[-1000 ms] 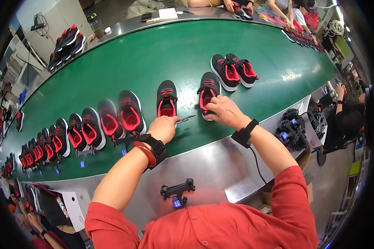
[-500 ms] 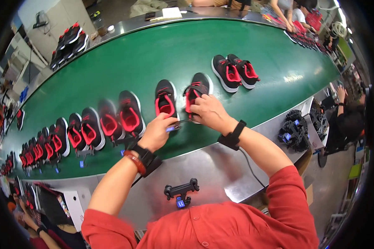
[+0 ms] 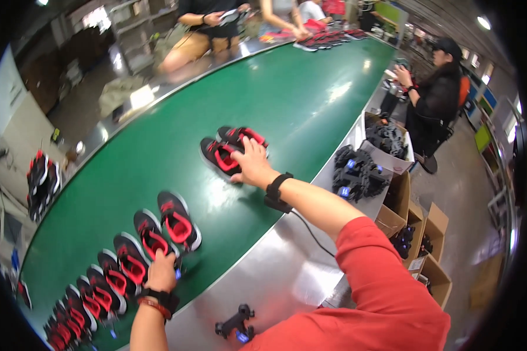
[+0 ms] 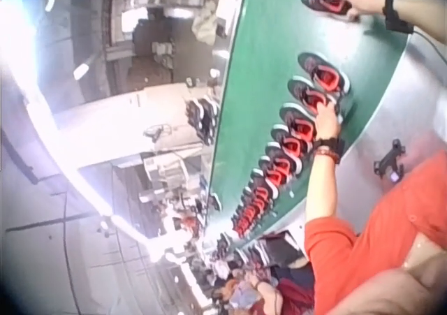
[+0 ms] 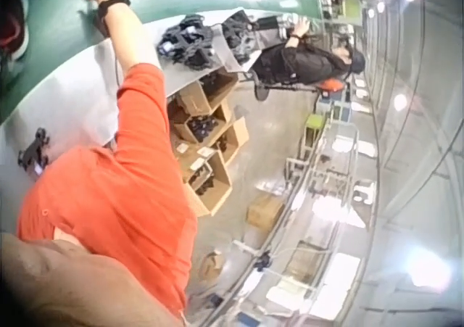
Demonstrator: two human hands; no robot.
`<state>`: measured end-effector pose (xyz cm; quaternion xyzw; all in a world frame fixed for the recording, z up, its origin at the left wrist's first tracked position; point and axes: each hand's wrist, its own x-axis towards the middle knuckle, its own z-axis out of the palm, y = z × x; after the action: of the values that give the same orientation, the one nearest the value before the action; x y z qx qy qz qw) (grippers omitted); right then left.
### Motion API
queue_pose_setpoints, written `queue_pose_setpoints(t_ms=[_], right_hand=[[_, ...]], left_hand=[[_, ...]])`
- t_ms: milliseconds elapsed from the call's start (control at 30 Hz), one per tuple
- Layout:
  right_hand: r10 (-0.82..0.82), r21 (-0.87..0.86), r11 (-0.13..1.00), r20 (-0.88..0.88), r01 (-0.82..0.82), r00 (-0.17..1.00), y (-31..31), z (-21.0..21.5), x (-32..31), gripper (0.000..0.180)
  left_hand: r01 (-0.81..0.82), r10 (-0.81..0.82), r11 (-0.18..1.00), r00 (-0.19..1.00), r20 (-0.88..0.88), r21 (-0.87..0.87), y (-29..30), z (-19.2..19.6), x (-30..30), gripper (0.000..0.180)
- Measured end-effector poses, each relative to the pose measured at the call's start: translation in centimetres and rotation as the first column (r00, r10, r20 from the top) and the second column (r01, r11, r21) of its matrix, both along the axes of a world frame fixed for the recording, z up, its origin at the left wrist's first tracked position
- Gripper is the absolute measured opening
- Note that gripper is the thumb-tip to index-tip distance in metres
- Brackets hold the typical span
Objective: Attaching plastic security or price tags to the heels of manufactured shoes.
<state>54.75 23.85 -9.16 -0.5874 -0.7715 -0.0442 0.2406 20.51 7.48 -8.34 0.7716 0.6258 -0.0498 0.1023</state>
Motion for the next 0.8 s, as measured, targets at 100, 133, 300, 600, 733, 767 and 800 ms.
queue_pose_setpoints(t_ms=[100,133,300,600,733,767,800], right_hand=[[-0.044,-0.262,0.962,0.125,0.076,0.991,2.5,-0.7,1.3,0.072],[-0.031,-0.245,0.966,0.221,0.086,0.975,2.5,-0.5,1.3,0.073],[0.071,-0.274,0.961,0.135,-0.032,0.988,2.9,0.1,1.0,0.072],[0.193,-0.149,0.971,0.037,-0.185,0.98,-1.4,-2.5,-5.2,0.033],[0.251,-0.109,0.963,0.029,-0.247,0.968,-6.2,-2.1,-8.3,0.026],[0.268,-0.113,0.958,0.038,-0.262,0.963,-7.4,-1.6,-7.9,0.029],[0.286,-0.11,0.954,0.046,-0.28,0.957,-8.6,-0.9,-7.8,0.031]], left_hand=[[-0.007,0.007,1.0,1.0,-0.03,-0.016,-0.4,0.0,-0.6,0.023],[-0.013,0.012,0.999,0.999,-0.035,-0.033,-0.7,0.2,-0.7,0.024],[0.003,-0.008,0.998,0.998,-0.064,-0.067,-0.3,0.6,-0.9,0.031],[-0.082,0.08,0.995,0.996,-0.037,-0.055,-2.3,0.3,-2.0,0.024],[-0.06,0.06,0.998,0.998,0.007,0.007,-1.2,-0.5,-2.4,0.02],[-0.045,0.045,0.999,0.999,0.026,-0.002,-0.8,-0.1,-1.9,0.023],[-0.051,0.052,0.998,0.998,0.037,-0.035,-0.8,0.7,-1.5,0.025]])
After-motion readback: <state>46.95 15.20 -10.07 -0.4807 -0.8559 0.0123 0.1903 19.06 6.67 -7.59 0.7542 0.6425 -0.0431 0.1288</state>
